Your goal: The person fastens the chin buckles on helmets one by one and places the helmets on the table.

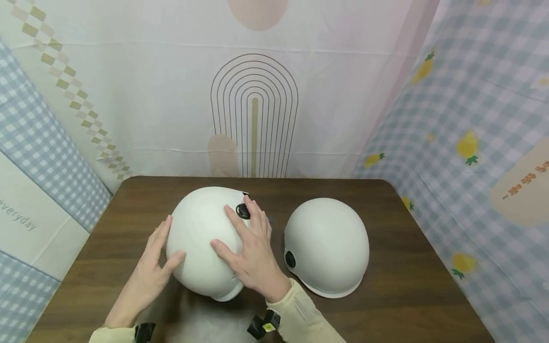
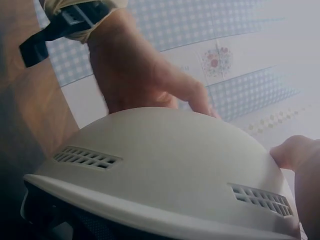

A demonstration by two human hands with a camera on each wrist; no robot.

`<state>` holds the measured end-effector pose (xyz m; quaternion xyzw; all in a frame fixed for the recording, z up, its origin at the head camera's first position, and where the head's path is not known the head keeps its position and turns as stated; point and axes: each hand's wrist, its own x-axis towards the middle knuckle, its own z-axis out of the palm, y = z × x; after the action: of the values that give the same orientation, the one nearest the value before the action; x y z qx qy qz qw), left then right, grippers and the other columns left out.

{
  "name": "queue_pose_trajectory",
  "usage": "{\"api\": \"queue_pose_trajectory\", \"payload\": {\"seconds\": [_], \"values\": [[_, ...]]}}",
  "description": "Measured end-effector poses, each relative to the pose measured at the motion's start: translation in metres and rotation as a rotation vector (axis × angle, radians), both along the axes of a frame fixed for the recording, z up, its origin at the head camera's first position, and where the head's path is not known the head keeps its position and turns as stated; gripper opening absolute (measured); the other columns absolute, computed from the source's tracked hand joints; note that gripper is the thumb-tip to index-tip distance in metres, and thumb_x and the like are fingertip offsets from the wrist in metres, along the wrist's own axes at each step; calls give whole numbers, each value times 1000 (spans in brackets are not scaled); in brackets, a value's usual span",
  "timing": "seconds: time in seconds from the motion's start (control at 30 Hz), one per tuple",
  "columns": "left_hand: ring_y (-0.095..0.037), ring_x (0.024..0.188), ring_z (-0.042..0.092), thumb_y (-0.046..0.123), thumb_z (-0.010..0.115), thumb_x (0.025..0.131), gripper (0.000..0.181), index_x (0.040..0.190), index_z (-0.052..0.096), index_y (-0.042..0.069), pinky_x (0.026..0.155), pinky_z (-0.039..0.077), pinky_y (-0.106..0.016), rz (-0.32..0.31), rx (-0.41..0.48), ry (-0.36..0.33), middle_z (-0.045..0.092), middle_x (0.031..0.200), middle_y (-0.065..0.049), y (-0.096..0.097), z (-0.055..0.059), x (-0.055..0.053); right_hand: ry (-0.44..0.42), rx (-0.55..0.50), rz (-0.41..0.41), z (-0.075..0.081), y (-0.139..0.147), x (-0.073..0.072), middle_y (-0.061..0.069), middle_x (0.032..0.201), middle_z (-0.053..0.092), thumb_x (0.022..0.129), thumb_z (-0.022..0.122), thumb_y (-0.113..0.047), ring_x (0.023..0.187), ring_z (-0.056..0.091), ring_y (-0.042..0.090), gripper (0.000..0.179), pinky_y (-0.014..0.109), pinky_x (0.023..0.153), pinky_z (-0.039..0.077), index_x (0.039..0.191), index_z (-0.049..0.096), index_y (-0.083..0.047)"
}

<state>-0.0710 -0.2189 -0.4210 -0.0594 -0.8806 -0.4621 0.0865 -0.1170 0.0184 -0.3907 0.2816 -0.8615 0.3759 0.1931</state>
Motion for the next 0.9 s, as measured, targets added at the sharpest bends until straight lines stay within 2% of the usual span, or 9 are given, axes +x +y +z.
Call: {"api": "queue_pose_trajectory", "payload": {"seconds": [0.07, 0.2, 0.37, 0.47, 0.6, 0.77, 0.9], "values": [[-40, 146, 3, 31, 64, 94, 86, 157, 5, 32, 97, 17, -77, 11, -54, 9, 3, 162, -10, 0, 6, 0, 7, 11, 4, 0, -1, -1, 13, 158, 19, 90, 63, -48, 144, 15, 30, 62, 61, 109, 15, 145, 47, -25], [-43, 144, 6, 32, 75, 86, 105, 156, -3, 33, 96, 20, -77, -9, -55, 35, -6, 162, -6, 5, 13, -3, 6, 29, 13, 2, -3, -1, 12, 159, 17, 90, 62, -48, 145, 15, 31, 62, 61, 108, 15, 146, 46, -25], [-51, 139, 13, 31, 80, 80, 111, 156, 0, 35, 88, 27, -79, -16, -69, 69, -6, 162, -7, 11, 11, -4, -48, -5, 12, 2, -6, 2, 8, 162, 2, 89, 65, -50, 145, 10, 31, 75, 63, 107, 18, 152, 35, -21], [-50, 139, 15, 29, 81, 79, 110, 157, 3, 34, 87, 28, -78, -5, -50, 85, -3, 161, -8, 12, 8, -4, -90, -63, -16, -1, -7, 4, 5, 161, -7, 86, 68, -51, 145, 9, 32, 88, 66, 104, 23, 155, 25, -19], [-48, 140, 13, 27, 81, 79, 110, 157, 5, 34, 89, 27, -77, -2, -12, 98, -3, 161, -7, 14, 7, -5, -146, -156, -56, -6, -8, 6, 0, 161, -10, 84, 69, -54, 145, 9, 31, 98, 66, 102, 26, 157, 12, -22], [-50, 137, 18, 27, 80, 79, 109, 156, 4, 36, 89, 27, -77, 10, 11, 89, -4, 161, -8, 14, 6, -4, -179, -333, -62, -13, -10, 11, 0, 160, -6, 85, 70, -47, 146, 8, 24, 105, 58, 109, 23, 156, -4, -23], [-52, 134, 22, 25, 80, 80, 108, 156, 4, 37, 88, 28, -77, 18, 36, 86, -4, 161, -9, 15, 4, -3, -182, -406, -40, -17, -11, 14, 2, 160, 1, 88, 69, -40, 145, 12, 22, 100, 53, 112, 22, 156, -3, -21]]}}
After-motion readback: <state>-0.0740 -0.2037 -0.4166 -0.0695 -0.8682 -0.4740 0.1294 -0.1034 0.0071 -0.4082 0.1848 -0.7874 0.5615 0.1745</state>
